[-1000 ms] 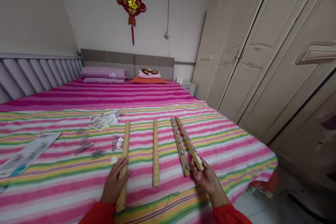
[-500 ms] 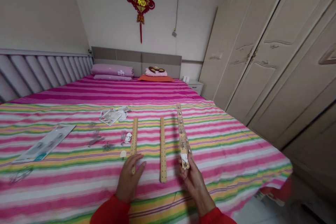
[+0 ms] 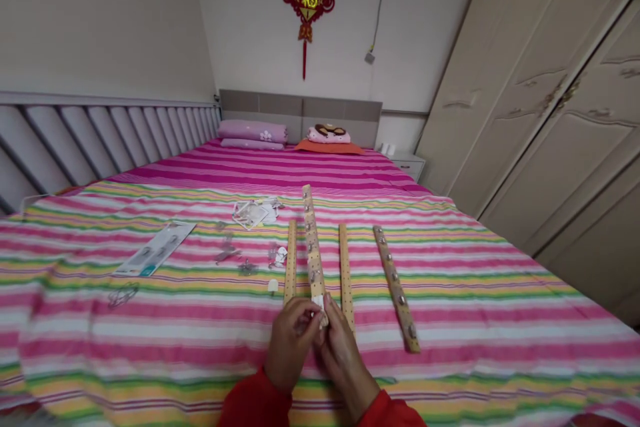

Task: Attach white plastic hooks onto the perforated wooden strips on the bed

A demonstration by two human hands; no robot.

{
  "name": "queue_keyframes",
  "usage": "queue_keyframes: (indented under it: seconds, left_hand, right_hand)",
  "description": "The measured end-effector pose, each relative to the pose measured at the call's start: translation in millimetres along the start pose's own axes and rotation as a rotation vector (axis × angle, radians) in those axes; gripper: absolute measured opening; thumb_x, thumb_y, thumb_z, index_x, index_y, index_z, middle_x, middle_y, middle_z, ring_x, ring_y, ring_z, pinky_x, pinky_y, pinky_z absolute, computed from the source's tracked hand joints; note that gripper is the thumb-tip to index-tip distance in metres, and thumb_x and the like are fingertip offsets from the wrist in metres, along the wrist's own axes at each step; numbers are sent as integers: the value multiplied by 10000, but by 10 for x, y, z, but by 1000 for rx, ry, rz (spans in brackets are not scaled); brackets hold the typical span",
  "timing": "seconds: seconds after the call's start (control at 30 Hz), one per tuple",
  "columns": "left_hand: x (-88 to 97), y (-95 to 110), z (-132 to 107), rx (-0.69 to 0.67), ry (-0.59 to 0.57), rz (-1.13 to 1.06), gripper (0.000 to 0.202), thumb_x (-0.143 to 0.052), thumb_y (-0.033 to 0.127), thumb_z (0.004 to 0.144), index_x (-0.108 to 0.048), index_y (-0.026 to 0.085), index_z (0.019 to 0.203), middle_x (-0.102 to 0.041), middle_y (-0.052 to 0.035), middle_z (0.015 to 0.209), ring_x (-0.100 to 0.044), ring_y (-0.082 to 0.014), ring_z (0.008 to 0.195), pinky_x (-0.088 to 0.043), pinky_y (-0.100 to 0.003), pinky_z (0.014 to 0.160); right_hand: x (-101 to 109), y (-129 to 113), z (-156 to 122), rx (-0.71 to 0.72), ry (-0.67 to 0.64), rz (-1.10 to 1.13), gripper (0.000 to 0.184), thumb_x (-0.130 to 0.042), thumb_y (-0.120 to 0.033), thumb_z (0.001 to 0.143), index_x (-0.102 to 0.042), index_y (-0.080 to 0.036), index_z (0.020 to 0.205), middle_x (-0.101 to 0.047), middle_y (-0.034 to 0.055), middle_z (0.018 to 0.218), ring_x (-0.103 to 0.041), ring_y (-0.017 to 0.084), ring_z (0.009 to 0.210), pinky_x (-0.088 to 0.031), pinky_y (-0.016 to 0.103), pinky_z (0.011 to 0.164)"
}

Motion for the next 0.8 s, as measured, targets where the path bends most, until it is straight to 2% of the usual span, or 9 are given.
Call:
queue_keyframes:
  seconds: [0.1, 0.17, 0.27, 0.37, 0.47, 0.57, 0.6, 0.67, 0.8]
  left_hand:
    - [312, -288, 88, 150, 96, -124, 221, -645, 392, 713, -639, 182, 783, -668, -38, 742, -633, -164, 697, -533, -281, 649]
    - [602, -476, 186, 185, 200, -107, 267, -667, 417, 679, -640, 177, 792, -686, -40, 760, -643, -178, 740, -537, -299, 697]
    - [1012, -700, 357, 159, 324, 16, 302, -643, 455, 681, -644, 174, 792, -680, -49, 790, -638, -196, 778, -531, -343, 747]
    - [1212, -759, 473, 75, 393, 184, 319, -585, 465, 725, -664, 174, 831, -664, -89, 952, -596, -242, 968, -464, -414, 902]
    - [1132, -740, 465, 105, 432, 192, 431, -520, 466, 791, -601, 181, 1104, -589, -116, 1152, -539, -241, 1089, -449, -403, 920]
    - [811, -645, 423, 159, 364, 133, 703, -633, 481, 713, -417, 193, 1316, -541, -120, 1158, -580, -210, 947, -512, -335, 743]
    - [718, -587, 416, 147, 353, 133, 746, -665, 480, 684, -409, 189, 1321, -549, -112, 1107, -585, -199, 892, -512, -328, 723]
    - [610, -511, 420, 140, 364, 107, 656, -637, 489, 709, -470, 183, 1265, -573, -79, 972, -587, -171, 783, -504, -302, 677]
    - [660, -540, 535, 192, 403, 28, 466, -504, 495, 805, -568, 177, 1140, -593, -26, 788, -563, -122, 606, -462, -238, 553]
  right_hand:
    - [-132, 27, 51, -19, -23, -42, 285, -731, -424, 692, -639, -187, 820, -577, -36, 591, -477, 81, 456, -339, 175, 398]
    - [-217, 50, 72, -36, -47, -72, 294, -727, -427, 696, -635, -179, 823, -592, -17, 616, -471, 83, 463, -324, 174, 390]
    - [-280, 114, 81, -63, -54, -111, 334, -716, -456, 701, -630, -167, 846, -583, -12, 610, -453, 78, 454, -308, 169, 385]
    - [-298, 183, 52, -64, -62, -177, 355, -677, -500, 724, -618, -166, 828, -570, -17, 597, -414, 65, 423, -269, 165, 366]
    - [-321, 256, -15, -60, -86, -252, 360, -665, -515, 729, -601, -169, 809, -541, -33, 570, -374, 54, 394, -228, 165, 354]
    - [-336, 342, -87, -74, -94, -298, 378, -660, -535, 722, -587, -179, 824, -514, -49, 551, -352, 60, 376, -222, 180, 349]
    - [-346, 364, -104, -73, -103, -313, 382, -652, -544, 725, -583, -182, 827, -506, -53, 547, -349, 64, 377, -227, 186, 351]
    - [-372, 388, -125, -56, -135, -355, 384, -638, -555, 731, -577, -183, 803, -488, -60, 535, -345, 68, 387, -231, 191, 360]
    - [-393, 375, -123, -31, -185, -447, 371, -620, -548, 752, -556, -182, 750, -441, -80, 495, -305, 56, 377, -212, 190, 376]
Point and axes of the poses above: each hand's wrist, its own z-axis towards the middle knuckle, its own x-axis out of the back of the hand, y = z × x, the point moved 8 cm from there along z, towards the middle knuckle
